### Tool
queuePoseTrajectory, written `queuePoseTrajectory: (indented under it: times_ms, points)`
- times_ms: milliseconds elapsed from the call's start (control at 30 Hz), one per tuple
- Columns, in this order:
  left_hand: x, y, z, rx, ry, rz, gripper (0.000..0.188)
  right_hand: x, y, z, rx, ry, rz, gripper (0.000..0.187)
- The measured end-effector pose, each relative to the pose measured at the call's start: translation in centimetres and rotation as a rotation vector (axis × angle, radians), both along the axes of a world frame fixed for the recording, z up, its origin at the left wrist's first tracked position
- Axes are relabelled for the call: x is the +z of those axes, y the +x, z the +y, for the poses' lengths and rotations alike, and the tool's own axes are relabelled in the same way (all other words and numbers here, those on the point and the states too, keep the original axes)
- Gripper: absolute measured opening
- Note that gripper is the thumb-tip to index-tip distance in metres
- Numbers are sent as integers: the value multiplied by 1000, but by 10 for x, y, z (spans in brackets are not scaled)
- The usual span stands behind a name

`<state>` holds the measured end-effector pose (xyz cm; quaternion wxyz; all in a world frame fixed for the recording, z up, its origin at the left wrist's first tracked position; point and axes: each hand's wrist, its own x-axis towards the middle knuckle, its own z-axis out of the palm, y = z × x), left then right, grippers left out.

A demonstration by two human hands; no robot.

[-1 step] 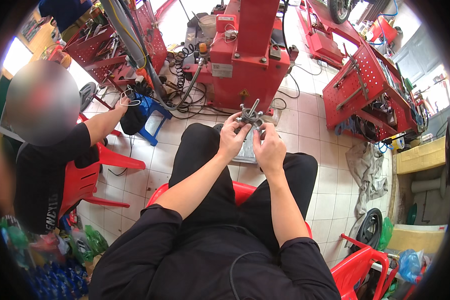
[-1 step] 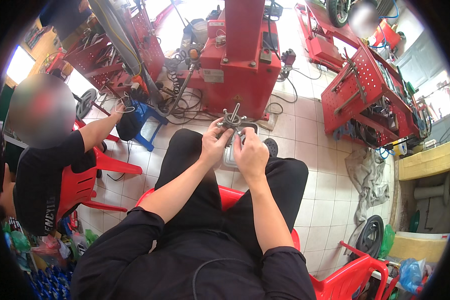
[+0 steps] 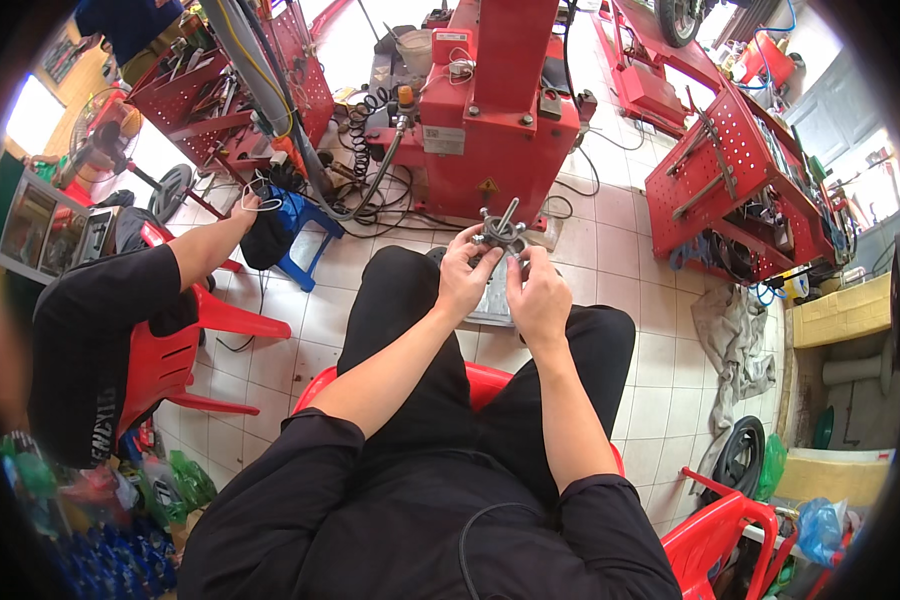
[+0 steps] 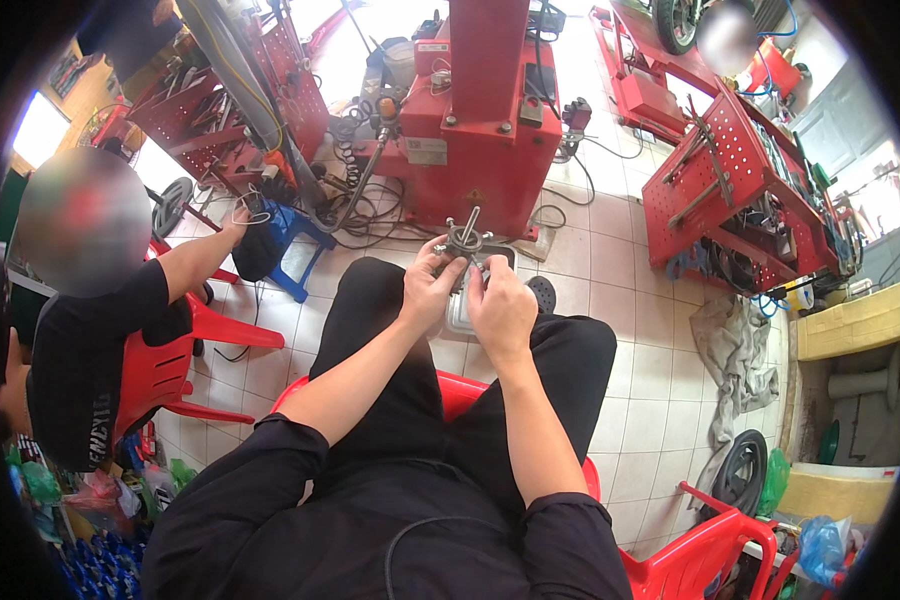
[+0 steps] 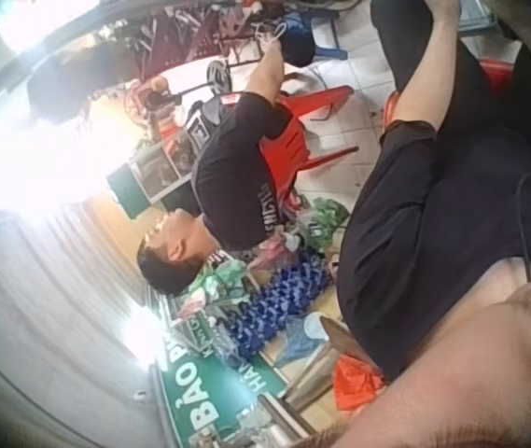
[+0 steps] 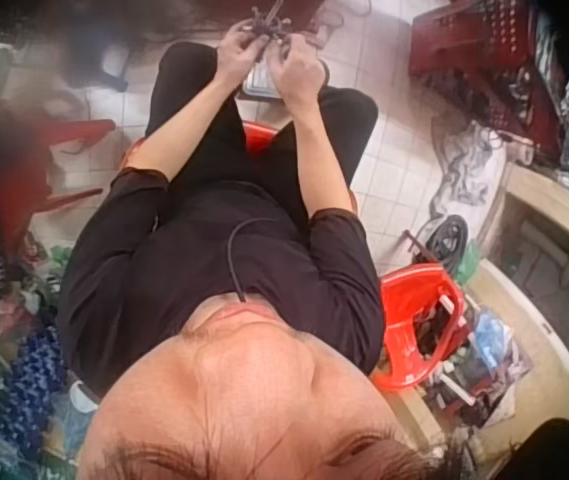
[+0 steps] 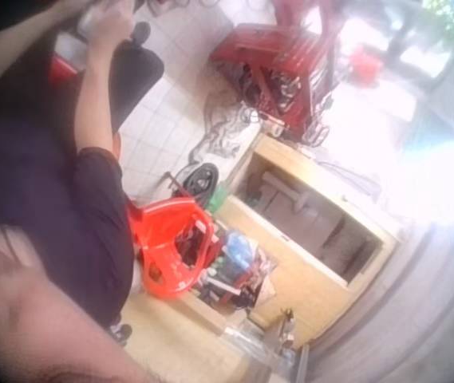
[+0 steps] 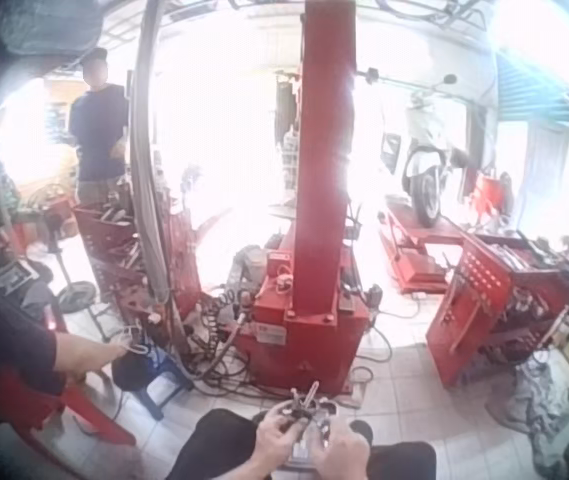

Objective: The person sits on a red chair and assembles a small mechanical part, likely a carburetor, using their hands. They manipulate various small components, including a spring and a metal rod, and place them into a metal tray on the floor.

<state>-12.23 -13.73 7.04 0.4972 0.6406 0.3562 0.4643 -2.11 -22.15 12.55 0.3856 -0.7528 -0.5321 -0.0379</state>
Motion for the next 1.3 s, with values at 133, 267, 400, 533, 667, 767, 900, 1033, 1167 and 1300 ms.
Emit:
queuePoseTrajectory:
  times_ms: [133, 267, 400, 533, 667, 767, 900, 1033, 1167, 1300]
  points:
    - [1, 0, 0, -4, 27, 5, 17, 3, 0, -1, -40, -67, 15, 22]
    - [-3, 0, 1, -7, 41, -15, 17, 0, 0, 1, 9, 42, 6, 23]
    - [1, 1, -2, -8, 31, -8, 17, 1, 2, -1, -32, -79, -54, 24]
    - [3, 2, -2, -26, 33, -17, 17, 3, 1, -1, -22, -12, -2, 26]
    - [3, 2, -3, -8, 45, -18, 19, 0, 2, 0, -10, -61, -44, 31]
    - [8, 2, -6, -1, 65, -6, 20, -7, 2, 0, -52, -128, 125, 36]
    - [1, 0, -2, 13, 60, -7, 20, 14, -8, -3, -52, -68, 102, 30]
    - [4, 1, -4, 17, 111, 28, 19, -4, 3, -1, -6, -31, -43, 24]
    - [3, 1, -5, 3, 94, 17, 18, -8, 4, -2, -17, -72, -35, 20]
    - [3, 0, -3, -11, 28, -24, 19, 8, -5, -3, -25, -36, 19, 20]
